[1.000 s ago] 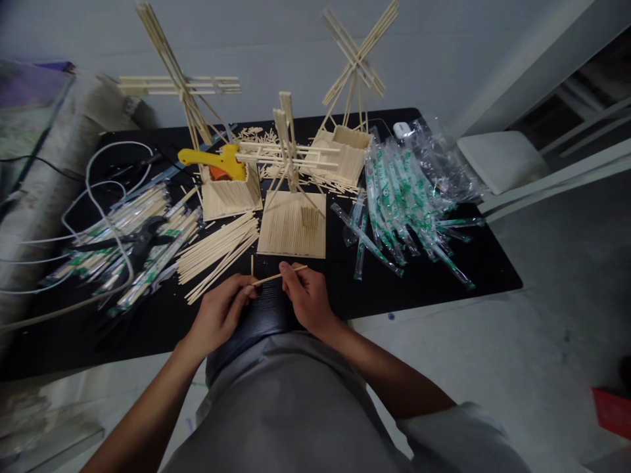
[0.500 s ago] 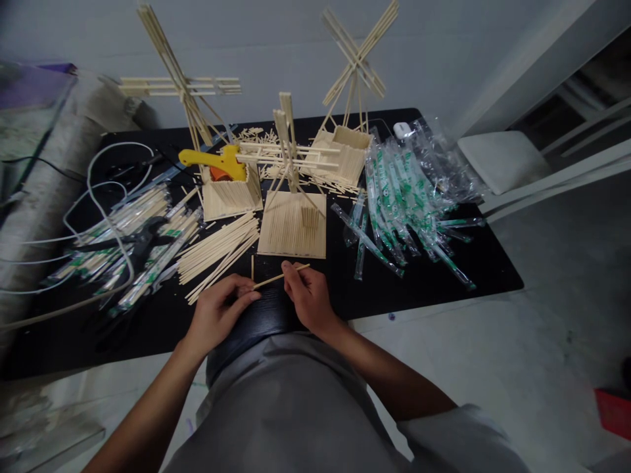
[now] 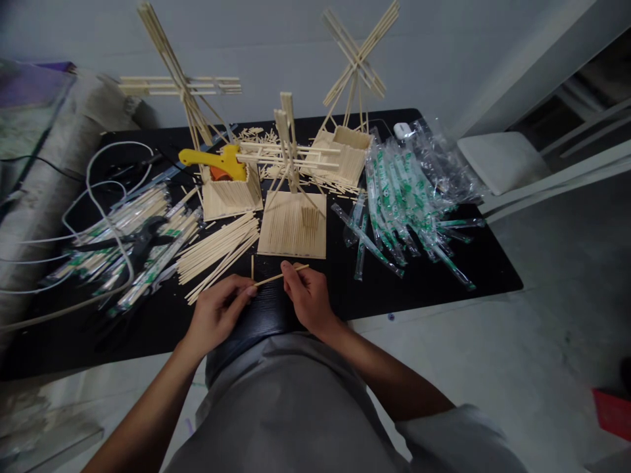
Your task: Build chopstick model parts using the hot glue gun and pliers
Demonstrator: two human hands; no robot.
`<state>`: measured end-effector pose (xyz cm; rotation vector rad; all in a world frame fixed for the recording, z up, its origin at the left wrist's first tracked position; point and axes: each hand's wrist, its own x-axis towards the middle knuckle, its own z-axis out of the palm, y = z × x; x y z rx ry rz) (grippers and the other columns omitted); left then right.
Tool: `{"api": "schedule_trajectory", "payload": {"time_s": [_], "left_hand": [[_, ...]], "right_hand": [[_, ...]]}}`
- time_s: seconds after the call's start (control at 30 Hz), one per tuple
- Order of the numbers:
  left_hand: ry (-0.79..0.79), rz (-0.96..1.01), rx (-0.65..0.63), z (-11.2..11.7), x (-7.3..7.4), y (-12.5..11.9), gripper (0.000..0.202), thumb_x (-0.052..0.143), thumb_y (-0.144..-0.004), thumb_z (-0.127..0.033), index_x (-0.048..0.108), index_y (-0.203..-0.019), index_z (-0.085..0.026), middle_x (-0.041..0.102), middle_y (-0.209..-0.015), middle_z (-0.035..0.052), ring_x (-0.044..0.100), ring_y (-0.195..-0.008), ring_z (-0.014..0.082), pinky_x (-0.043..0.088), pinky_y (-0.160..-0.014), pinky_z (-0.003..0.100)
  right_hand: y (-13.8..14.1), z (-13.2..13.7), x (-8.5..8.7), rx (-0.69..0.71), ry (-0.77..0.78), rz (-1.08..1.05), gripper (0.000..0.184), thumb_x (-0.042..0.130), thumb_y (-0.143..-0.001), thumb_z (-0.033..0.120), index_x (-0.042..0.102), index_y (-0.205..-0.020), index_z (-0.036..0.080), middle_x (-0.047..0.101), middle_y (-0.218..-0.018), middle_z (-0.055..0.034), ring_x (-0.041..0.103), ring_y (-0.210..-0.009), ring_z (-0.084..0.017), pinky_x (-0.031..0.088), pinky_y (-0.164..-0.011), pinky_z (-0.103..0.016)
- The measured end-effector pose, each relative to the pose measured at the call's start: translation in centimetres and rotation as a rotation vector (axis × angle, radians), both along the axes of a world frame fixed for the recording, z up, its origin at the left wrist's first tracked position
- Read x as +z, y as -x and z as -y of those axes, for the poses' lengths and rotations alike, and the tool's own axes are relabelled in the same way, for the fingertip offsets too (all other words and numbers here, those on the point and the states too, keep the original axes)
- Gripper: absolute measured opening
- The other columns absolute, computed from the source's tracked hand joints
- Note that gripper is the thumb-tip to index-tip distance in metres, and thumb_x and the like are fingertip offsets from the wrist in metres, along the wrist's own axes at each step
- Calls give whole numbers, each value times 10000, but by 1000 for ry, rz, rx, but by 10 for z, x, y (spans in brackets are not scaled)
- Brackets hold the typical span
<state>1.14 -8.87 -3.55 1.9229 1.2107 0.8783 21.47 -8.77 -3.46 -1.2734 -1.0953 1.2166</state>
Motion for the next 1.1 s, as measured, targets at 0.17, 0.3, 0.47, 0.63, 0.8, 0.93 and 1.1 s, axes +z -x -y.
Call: {"api": "schedule_trajectory", "payload": {"time_s": [0.17, 0.3, 0.47, 0.63, 0.8, 0.93, 1.1], "left_hand": [[-6, -5, -8, 1, -1, 1, 147, 564, -1056, -283, 690, -1047, -207, 701, -871, 17, 661, -748, 133, 521, -700, 249], [10, -6, -10, 0, 0, 0, 159, 552, -1062, -291, 688, -1050, -210, 705, -890, 18, 666, -772, 138, 526, -727, 256], [33, 13, -14, 0, -2, 1, 162, 549, -1063, -287, 691, -1064, -210, 713, -909, 21, 673, -787, 140, 535, -747, 264], [-3, 10, 8, 0, -3, 1, 136, 585, -1045, -277, 704, -1049, -211, 713, -890, 11, 669, -758, 127, 526, -720, 250], [-35, 17, 38, 0, -2, -1, 125, 650, -1003, -290, 725, -1046, -200, 719, -851, 7, 661, -716, 120, 536, -688, 237], [-55, 19, 83, 0, 0, -4, 112, 691, -974, -297, 731, -995, -194, 703, -781, -8, 637, -656, 109, 528, -649, 225], [-73, 17, 143, -1, 2, -5, 132, 687, -969, -281, 728, -883, -190, 679, -707, -22, 585, -587, 94, 494, -602, 217]], "right_hand": [[0, -2, 1, -3, -10, -11, 663, 597, -979, 681, 473, -519, 219, 418, -501, 35, 408, -480, -111, 365, -525, -289], [0, -2, -1, -12, 9, -27, 662, 604, -974, 683, 472, -519, 221, 405, -488, 39, 394, -462, -107, 339, -495, -285], [0, -1, 0, -16, 10, -28, 679, 596, -961, 713, 468, -509, 222, 401, -485, 35, 400, -463, -110, 333, -480, -284], [1, -1, -1, -23, 15, -50, 665, 613, -959, 698, 472, -520, 219, 403, -491, 40, 390, -461, -103, 334, -483, -281], [0, -1, -1, -35, -2, -35, 649, 612, -985, 645, 475, -517, 217, 405, -480, 43, 392, -461, -102, 324, -486, -279], [0, 0, -1, -25, -36, -13, 631, 611, -999, 615, 483, -529, 214, 418, -492, 46, 403, -473, -101, 339, -514, -279], [0, 1, -3, 0, -72, 34, 598, 598, -1026, 560, 491, -550, 214, 437, -520, 48, 419, -496, -103, 358, -558, -285]]}}
